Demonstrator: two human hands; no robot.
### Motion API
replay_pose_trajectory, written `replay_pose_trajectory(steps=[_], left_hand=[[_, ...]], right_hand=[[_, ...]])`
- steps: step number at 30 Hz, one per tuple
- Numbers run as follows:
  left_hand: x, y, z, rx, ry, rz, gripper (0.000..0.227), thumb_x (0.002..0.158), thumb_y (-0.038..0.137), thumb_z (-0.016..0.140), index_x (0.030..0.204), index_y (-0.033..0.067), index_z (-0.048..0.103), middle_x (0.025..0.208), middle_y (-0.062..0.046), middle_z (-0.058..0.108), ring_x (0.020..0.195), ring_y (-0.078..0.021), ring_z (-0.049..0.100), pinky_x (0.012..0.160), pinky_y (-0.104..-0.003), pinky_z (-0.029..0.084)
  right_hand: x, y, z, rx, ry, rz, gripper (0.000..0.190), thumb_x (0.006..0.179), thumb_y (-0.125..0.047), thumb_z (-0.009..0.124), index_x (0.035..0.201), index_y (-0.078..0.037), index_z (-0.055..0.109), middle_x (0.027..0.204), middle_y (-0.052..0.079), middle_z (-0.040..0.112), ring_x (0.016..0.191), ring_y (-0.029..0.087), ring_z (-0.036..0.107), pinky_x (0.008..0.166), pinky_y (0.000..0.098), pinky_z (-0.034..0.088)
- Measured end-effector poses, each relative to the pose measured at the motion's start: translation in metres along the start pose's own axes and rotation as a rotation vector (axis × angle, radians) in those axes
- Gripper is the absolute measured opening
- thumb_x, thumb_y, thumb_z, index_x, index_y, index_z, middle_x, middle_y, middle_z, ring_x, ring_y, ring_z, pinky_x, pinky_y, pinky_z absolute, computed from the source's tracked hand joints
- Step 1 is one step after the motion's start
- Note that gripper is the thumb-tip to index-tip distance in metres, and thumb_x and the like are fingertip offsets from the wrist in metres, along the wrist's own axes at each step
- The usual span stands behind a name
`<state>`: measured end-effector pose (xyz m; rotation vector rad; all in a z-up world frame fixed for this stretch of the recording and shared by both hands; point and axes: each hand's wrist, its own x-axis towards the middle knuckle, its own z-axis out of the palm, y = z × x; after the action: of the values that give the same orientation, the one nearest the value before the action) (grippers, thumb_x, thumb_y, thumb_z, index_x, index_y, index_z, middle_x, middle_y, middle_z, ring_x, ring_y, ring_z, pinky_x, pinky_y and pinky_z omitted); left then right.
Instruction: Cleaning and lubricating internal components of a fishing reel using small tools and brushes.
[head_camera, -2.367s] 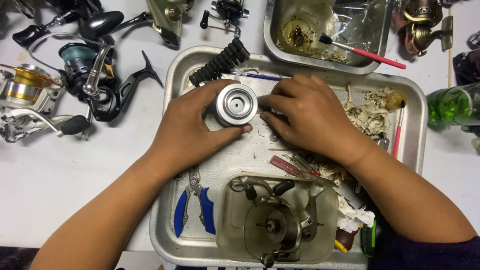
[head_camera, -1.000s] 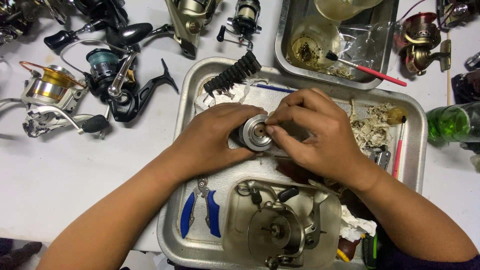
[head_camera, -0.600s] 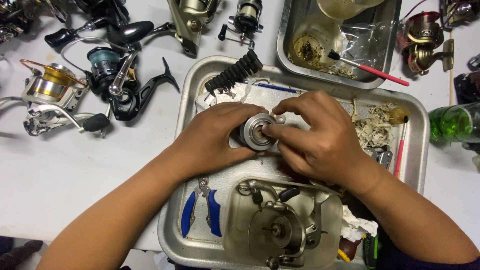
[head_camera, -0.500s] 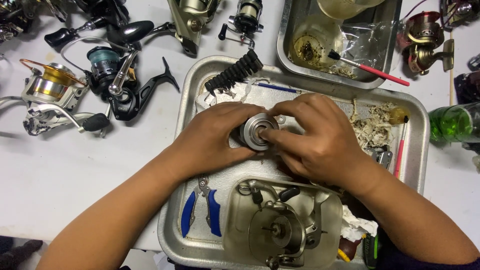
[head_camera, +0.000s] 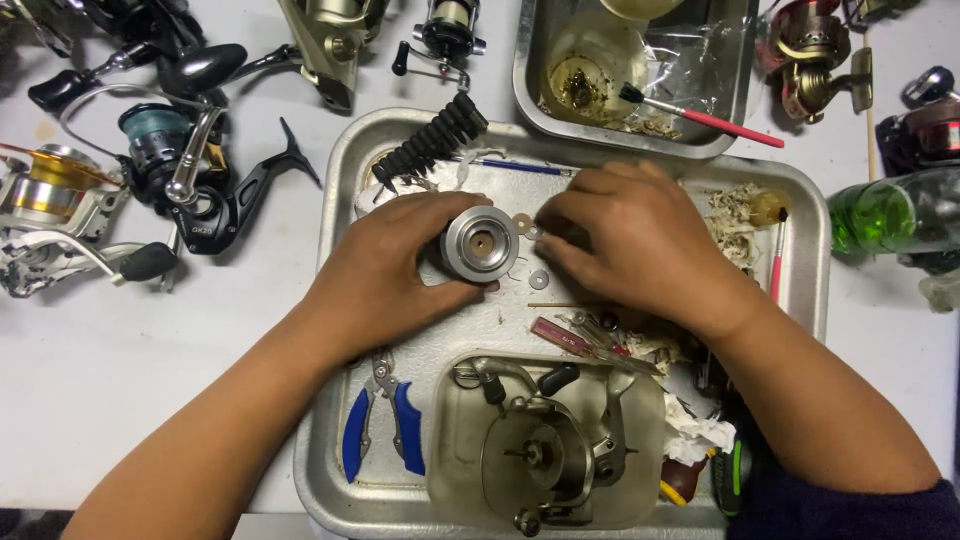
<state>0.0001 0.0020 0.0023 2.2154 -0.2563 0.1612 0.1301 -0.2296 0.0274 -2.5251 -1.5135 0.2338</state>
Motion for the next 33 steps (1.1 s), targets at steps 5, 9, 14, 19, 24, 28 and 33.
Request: replay_pose_trajectory(steps=[5, 9, 14, 19, 24, 28, 33], left_hand=[[0.000, -0.002, 0.000, 0.011, -0.007, 0.010, 0.067, 0.078, 0.029, 0.089, 0.135, 0.0078, 0.060, 0.131, -0.012, 0.070, 0.121, -0.0317, 0.066, 0.104, -0.046, 0.051], [0.000, -0.003, 0.001, 0.008, 0.011, 0.055, 0.065, 0.078, 0.025, 0.089, 0.133, 0.0063, 0.060, 0.129, -0.013, 0.070, 0.119, -0.0321, 0.067, 0.103, -0.045, 0.052], [0.000, -0.004, 0.002, 0.007, 0.001, 0.065, 0.066, 0.077, 0.027, 0.090, 0.133, 0.0077, 0.060, 0.129, -0.012, 0.071, 0.119, -0.0315, 0.067, 0.102, -0.045, 0.052], [0.004, 0.008, -0.002, -0.029, -0.040, -0.005, 0.065, 0.076, 0.029, 0.089, 0.132, 0.0112, 0.061, 0.127, -0.009, 0.072, 0.115, -0.0295, 0.068, 0.096, -0.043, 0.054], [0.022, 0.010, 0.004, -0.059, -0.079, 0.000, 0.068, 0.075, 0.029, 0.090, 0.134, 0.0132, 0.060, 0.128, -0.008, 0.073, 0.116, -0.0272, 0.069, 0.098, -0.042, 0.053], [0.041, 0.004, 0.018, -0.036, -0.027, 0.154, 0.067, 0.079, 0.027, 0.088, 0.136, 0.0094, 0.058, 0.132, -0.013, 0.070, 0.120, -0.0328, 0.067, 0.101, -0.043, 0.051], [0.044, 0.000, 0.024, -0.034, 0.008, 0.228, 0.065, 0.078, 0.025, 0.089, 0.133, 0.0064, 0.060, 0.128, -0.014, 0.071, 0.118, -0.0337, 0.067, 0.103, -0.045, 0.051]], right_hand=[[0.009, -0.002, 0.006, 0.013, -0.066, 0.031, 0.025, 0.096, -0.033, 0.069, 0.105, -0.010, 0.074, 0.096, 0.008, 0.072, 0.094, 0.030, 0.066, 0.086, 0.0502, 0.051], [0.015, -0.003, 0.008, 0.056, -0.073, 0.065, 0.021, 0.092, -0.030, 0.067, 0.100, -0.012, 0.072, 0.095, 0.008, 0.072, 0.093, 0.033, 0.066, 0.081, 0.0491, 0.047], [0.015, -0.004, 0.007, 0.160, -0.113, 0.119, 0.011, 0.085, -0.024, 0.071, 0.089, -0.014, 0.067, 0.086, 0.004, 0.071, 0.088, 0.029, 0.065, 0.086, 0.0455, 0.047], [0.008, -0.009, -0.005, 0.315, -0.116, 0.109, 0.015, 0.091, -0.012, 0.068, 0.105, -0.011, 0.070, 0.097, 0.006, 0.076, 0.083, 0.023, 0.072, 0.074, 0.0373, 0.057], [-0.004, 0.001, -0.032, 0.337, 0.089, 0.130, 0.021, 0.095, -0.016, 0.067, 0.113, -0.008, 0.075, 0.111, 0.011, 0.077, 0.096, 0.025, 0.073, 0.084, 0.0385, 0.061], [-0.016, -0.009, -0.053, 0.572, 0.345, 0.246, 0.015, 0.097, -0.010, 0.072, 0.110, -0.004, 0.076, 0.102, 0.009, 0.078, 0.087, 0.013, 0.072, 0.077, 0.0248, 0.059], [-0.018, -0.011, -0.054, 0.665, 0.369, 0.150, 0.013, 0.094, -0.002, 0.071, 0.106, -0.001, 0.077, 0.100, 0.011, 0.070, 0.094, 0.020, 0.067, 0.085, 0.0291, 0.055]])
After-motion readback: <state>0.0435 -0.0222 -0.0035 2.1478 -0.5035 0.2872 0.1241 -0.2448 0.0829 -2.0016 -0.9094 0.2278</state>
